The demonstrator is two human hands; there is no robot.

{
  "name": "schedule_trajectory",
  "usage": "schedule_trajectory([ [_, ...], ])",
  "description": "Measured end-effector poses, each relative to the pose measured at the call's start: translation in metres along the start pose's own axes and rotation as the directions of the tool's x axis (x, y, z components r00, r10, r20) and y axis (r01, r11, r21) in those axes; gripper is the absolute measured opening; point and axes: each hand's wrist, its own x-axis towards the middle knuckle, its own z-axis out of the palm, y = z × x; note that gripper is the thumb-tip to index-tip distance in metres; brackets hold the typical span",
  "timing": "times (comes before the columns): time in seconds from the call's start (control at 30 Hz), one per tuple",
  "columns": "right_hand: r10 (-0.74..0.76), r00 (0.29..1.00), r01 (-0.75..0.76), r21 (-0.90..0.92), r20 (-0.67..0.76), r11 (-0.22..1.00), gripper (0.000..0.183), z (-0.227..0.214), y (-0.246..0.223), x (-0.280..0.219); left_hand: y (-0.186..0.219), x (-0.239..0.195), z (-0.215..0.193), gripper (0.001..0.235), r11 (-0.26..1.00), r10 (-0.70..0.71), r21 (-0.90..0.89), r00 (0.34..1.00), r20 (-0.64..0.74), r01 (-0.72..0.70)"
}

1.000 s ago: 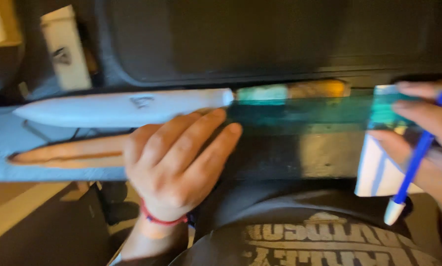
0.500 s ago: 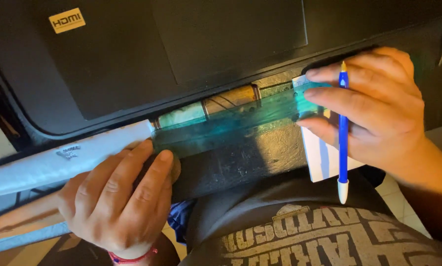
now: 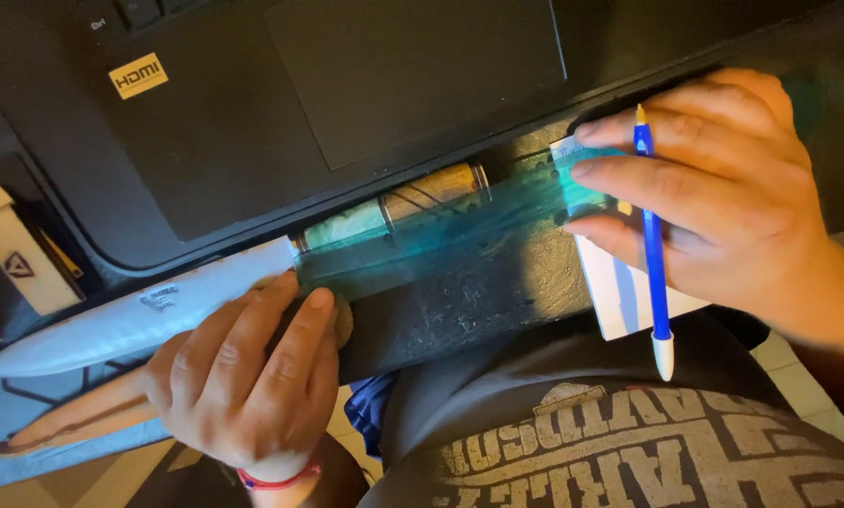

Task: The person measures the length of a large knife using a ruler and a pen, writing the measurements on a small piece of paper. They then pick up the knife and its sheath, sliding the blade into the sheath to check the fit.

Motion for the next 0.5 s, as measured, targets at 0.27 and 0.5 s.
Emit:
schedule_trajectory([
  [0.27, -0.02, 1.0, 0.021, -0.033, 0.004, 0.999, 0.03, -0.002, 0.001, 0.0, 0.004, -0.001, -0.001, 0.005, 0.999, -0.04, -0.01, 0.999, -0.019, 0.039],
  [0.5, -0.021, 0.999, 0.016, -0.106, -0.047, 0.994, 0.031, 0.003, 0.003, -0.007, 0.011, -0.007, -0.003, 0.003, 0.993, -0.09, 0.082, 0.996, 0.008, 0.089],
])
